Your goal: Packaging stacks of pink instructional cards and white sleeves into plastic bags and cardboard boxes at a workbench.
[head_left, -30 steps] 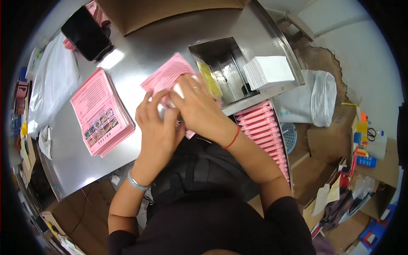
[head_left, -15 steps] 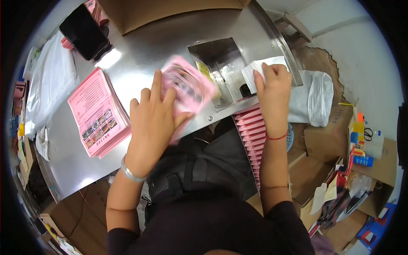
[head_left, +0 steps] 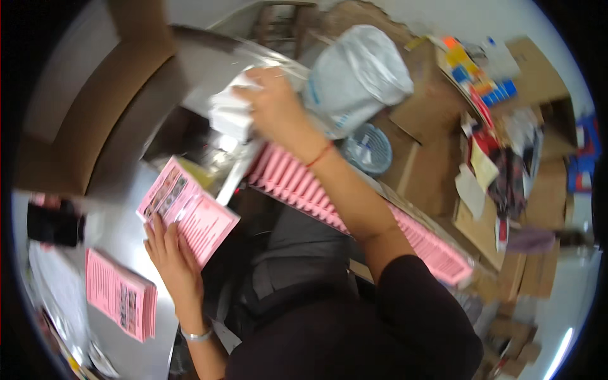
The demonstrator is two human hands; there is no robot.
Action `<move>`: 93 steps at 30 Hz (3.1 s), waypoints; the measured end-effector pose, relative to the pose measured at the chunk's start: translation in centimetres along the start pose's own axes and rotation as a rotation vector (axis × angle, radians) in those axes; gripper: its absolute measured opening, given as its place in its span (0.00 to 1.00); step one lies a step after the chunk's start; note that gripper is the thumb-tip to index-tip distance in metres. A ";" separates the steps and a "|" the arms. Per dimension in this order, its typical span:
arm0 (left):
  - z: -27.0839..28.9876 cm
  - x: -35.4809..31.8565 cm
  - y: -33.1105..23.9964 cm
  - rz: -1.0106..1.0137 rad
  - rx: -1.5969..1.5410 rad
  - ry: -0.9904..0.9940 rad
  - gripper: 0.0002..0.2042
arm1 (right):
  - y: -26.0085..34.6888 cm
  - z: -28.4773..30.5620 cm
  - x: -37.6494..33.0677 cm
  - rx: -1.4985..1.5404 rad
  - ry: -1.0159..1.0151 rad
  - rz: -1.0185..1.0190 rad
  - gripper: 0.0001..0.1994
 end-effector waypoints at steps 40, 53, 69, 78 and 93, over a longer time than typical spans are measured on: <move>2.2 0.1 0.7 0.057 0.124 0.086 0.21 | 15.7 -0.8 -2.6 0.459 0.250 0.481 0.15; 2.7 4.8 -1.8 0.029 0.352 -0.064 0.27 | 4.6 -1.2 0.3 -0.191 0.012 -0.185 0.11; 3.2 2.6 0.0 0.067 -0.133 0.154 0.29 | 16.3 -0.9 -3.4 0.428 0.236 0.306 0.14; 3.9 1.7 -4.4 0.074 -0.690 0.291 0.29 | 7.7 -7.9 3.3 -0.071 0.651 -0.062 0.10; 1.9 1.5 -1.5 0.140 -0.192 -0.051 0.17 | 3.8 -1.7 -0.2 -0.152 0.097 -0.097 0.13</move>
Point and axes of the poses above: each hand's wrist, its own x-axis towards the middle knuckle, its own z-axis out of the back of the hand, y = z × x, the point moved 3 cm from there along x, towards the middle knuckle, and after that the axes turned 4 degrees about z, right-handed, at the moved point
